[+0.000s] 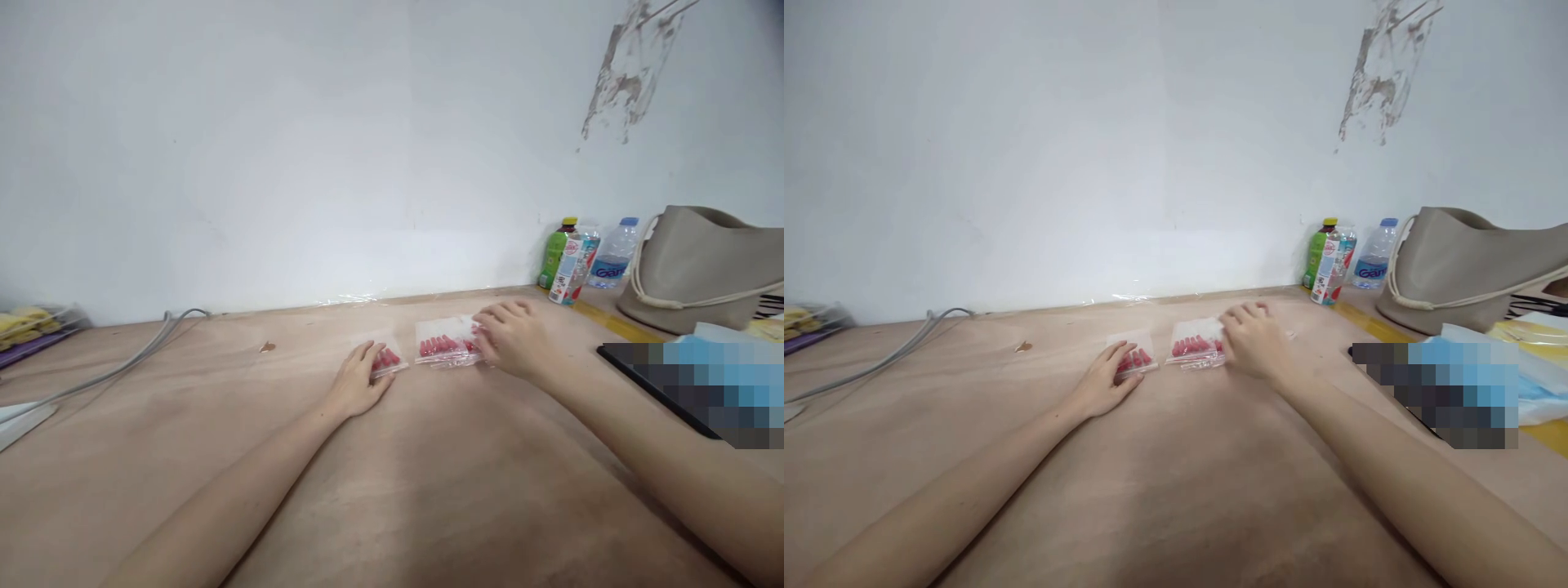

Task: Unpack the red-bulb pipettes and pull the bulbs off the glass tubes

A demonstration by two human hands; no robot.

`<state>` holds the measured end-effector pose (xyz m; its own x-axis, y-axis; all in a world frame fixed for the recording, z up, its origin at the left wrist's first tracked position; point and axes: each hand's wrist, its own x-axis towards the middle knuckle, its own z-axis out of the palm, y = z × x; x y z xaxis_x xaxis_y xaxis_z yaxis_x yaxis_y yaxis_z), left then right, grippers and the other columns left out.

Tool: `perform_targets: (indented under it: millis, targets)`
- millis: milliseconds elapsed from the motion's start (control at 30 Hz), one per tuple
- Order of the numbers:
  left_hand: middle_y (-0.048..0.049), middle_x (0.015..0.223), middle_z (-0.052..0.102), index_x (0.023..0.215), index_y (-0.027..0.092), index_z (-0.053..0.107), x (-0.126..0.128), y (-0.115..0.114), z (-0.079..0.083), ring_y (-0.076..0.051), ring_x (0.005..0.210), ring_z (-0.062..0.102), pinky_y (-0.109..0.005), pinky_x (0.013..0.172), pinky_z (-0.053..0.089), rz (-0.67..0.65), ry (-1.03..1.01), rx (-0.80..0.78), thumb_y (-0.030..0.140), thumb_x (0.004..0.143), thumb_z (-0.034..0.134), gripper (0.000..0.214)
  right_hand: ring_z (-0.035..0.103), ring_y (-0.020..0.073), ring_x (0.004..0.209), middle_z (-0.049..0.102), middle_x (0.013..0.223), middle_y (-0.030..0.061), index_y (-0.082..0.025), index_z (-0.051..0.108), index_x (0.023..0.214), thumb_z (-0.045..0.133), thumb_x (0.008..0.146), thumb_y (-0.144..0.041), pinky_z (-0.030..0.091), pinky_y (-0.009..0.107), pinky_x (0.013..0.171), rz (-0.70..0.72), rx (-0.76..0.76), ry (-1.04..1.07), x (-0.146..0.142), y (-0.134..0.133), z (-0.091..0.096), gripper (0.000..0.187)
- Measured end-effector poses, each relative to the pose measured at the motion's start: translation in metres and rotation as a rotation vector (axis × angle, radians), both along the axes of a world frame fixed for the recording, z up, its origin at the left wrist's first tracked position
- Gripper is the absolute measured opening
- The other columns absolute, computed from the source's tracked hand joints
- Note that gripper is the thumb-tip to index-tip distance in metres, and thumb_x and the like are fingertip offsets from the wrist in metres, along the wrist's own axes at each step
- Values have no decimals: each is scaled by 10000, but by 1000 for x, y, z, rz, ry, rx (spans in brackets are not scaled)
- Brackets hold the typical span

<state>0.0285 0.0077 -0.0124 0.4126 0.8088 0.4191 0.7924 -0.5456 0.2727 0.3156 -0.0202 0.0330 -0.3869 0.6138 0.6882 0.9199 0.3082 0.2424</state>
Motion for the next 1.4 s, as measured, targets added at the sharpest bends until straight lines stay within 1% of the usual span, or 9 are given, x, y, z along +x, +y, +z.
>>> perform_targets:
  millis: [67,167,233,333,467,633,867,1067,1400]
  targets:
    - [-89,1158,515,1146,196,472,0,-2,0,-233,1075,487,-371,890,413,11,-52,37,359,790,507,393,510,213,859,628,879,90,-164,628,869,446,821,-202,290,358,784,188,-70,46,-34,0,-1,192]
    - [-42,893,582,939,202,546,-1,-4,1,-192,843,553,-321,751,453,-22,-69,50,311,809,475,184,500,197,845,613,896,78,-178,611,935,483,815,-268,294,339,756,453,-196,-29,-82,7,-14,197]
    - [-37,834,585,845,198,570,-2,-3,1,-180,790,554,-309,727,448,-56,-70,48,287,827,445,154,493,206,880,601,933,89,-165,591,969,505,803,-291,292,342,764,489,-229,-60,-104,16,-25,225]
    - [-42,867,606,806,198,593,-6,0,1,-174,810,563,-303,742,447,-84,-94,45,259,843,421,186,501,193,880,596,938,85,-148,570,986,473,827,-250,294,325,763,470,-251,-22,-119,27,-40,213]
    - [-36,914,633,792,205,620,-8,3,1,-169,855,575,-308,793,452,-128,-136,31,252,850,428,206,509,166,818,600,881,56,-167,578,918,426,861,-205,286,304,736,400,-245,88,-120,31,-48,166]
    - [-31,888,652,738,204,639,-7,4,0,-166,835,596,-310,790,475,-151,-204,1,255,828,474,195,487,177,817,613,807,48,-181,581,804,437,857,-203,263,316,738,359,-190,117,-118,28,-50,154]
    - [-15,833,666,701,202,656,-9,8,-5,-156,781,614,-295,757,491,-133,-288,-39,187,766,554,121,490,188,834,617,867,56,-180,592,842,504,816,-224,254,322,747,315,-214,154,-116,28,-49,102]
    - [-12,786,672,653,185,651,-9,10,-6,-155,736,625,-283,701,503,-98,-359,-97,165,703,626,60,497,149,749,617,805,29,-186,600,773,488,810,-176,248,304,742,369,-232,148,-116,27,-49,119]
    - [-14,757,678,634,174,659,-10,13,-9,-164,743,627,-286,707,500,-85,-449,-152,187,656,671,29,473,135,761,627,798,7,-243,655,810,474,837,-203,214,333,768,460,-102,128,-114,34,-56,187]
